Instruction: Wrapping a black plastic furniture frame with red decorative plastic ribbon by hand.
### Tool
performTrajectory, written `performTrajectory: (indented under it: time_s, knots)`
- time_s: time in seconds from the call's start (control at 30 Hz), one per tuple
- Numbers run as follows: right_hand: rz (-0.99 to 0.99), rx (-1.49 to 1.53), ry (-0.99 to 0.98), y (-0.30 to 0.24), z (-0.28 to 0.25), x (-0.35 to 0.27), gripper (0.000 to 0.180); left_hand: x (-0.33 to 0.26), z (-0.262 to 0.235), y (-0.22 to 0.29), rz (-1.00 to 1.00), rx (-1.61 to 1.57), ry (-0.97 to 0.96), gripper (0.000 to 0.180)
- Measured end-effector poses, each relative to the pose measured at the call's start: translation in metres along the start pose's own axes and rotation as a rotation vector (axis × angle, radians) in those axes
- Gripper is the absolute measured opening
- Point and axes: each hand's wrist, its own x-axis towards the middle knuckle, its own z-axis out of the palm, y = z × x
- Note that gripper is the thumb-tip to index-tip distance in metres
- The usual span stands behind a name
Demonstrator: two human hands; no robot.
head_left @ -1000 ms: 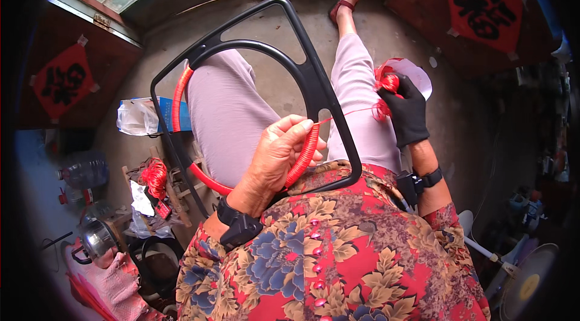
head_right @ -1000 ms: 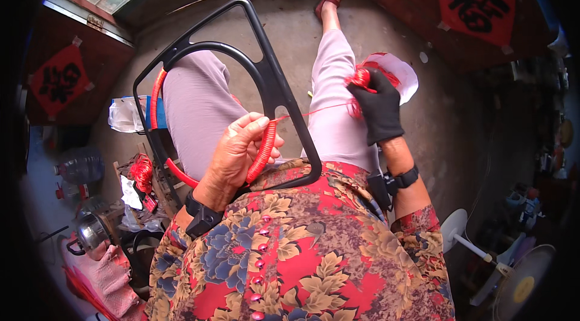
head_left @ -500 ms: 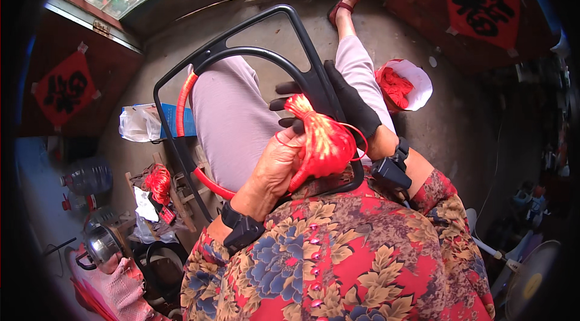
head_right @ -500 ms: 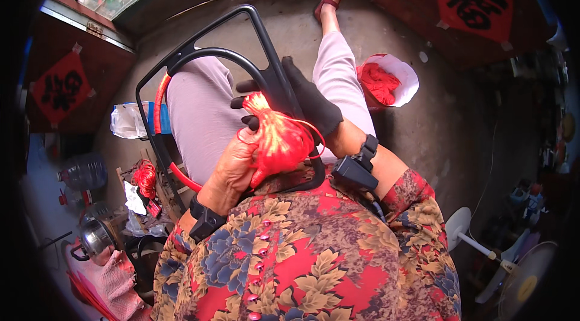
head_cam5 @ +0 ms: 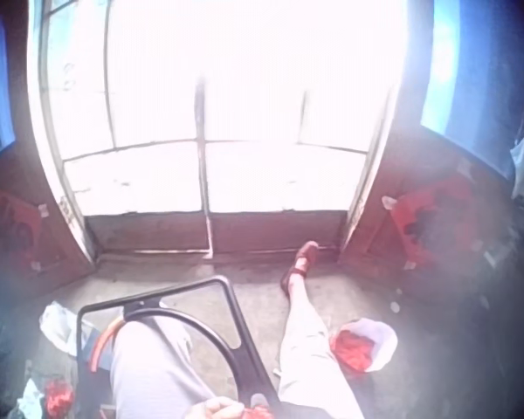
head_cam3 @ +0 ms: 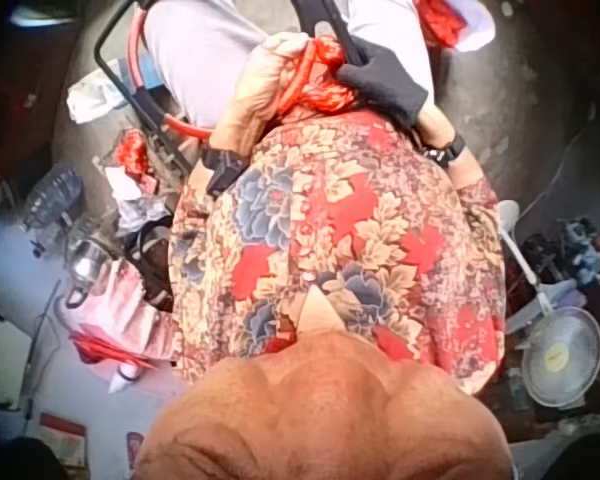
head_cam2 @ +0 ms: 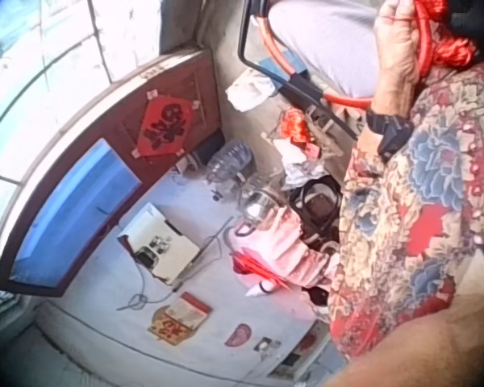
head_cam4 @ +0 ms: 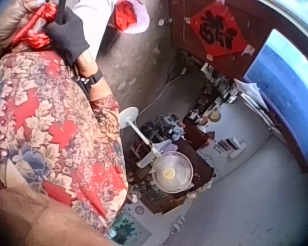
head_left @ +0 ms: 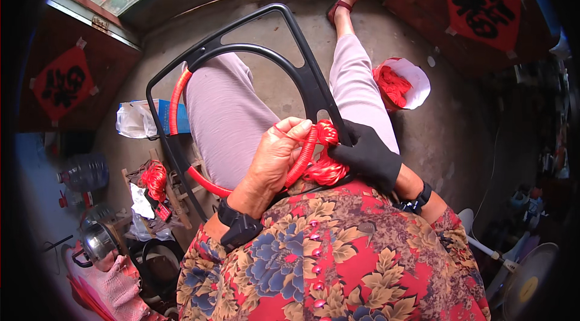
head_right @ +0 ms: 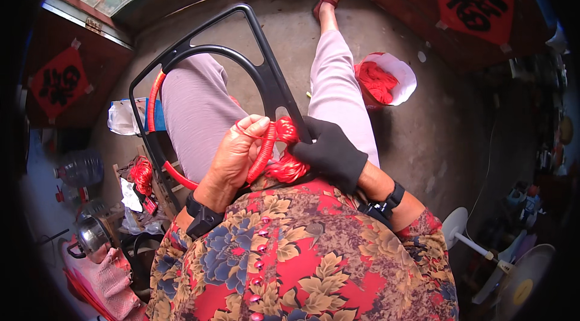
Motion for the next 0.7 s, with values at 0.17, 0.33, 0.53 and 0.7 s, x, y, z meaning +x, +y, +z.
performTrajectory:
  time_s: [0.17, 0.33, 0.53, 0.7]
  knots:
    - [0.115, 1.121, -0.188, 0.026, -0.004, 0.007, 0.036, 0.000, -0.002, 0.001, -0.019, 0.041, -0.040, 0.010]
    - [0.027, 1.404, 0.209, 0.046, -0.046, 0.008, 0.034, -0.003, 0.005, 0.004, -0.042, 0.185, 0.033, 0.018]
    - [-0.005, 1.543, 0.243, 0.117, -0.114, -0.006, 0.037, -0.002, 0.005, 0.006, -0.067, 0.146, 0.009, 0.018]
    - [0.032, 0.915, 0.520, 0.112, -0.101, 0.012, 0.020, -0.003, 0.007, 0.008, -0.032, 0.081, 0.036, 0.016]
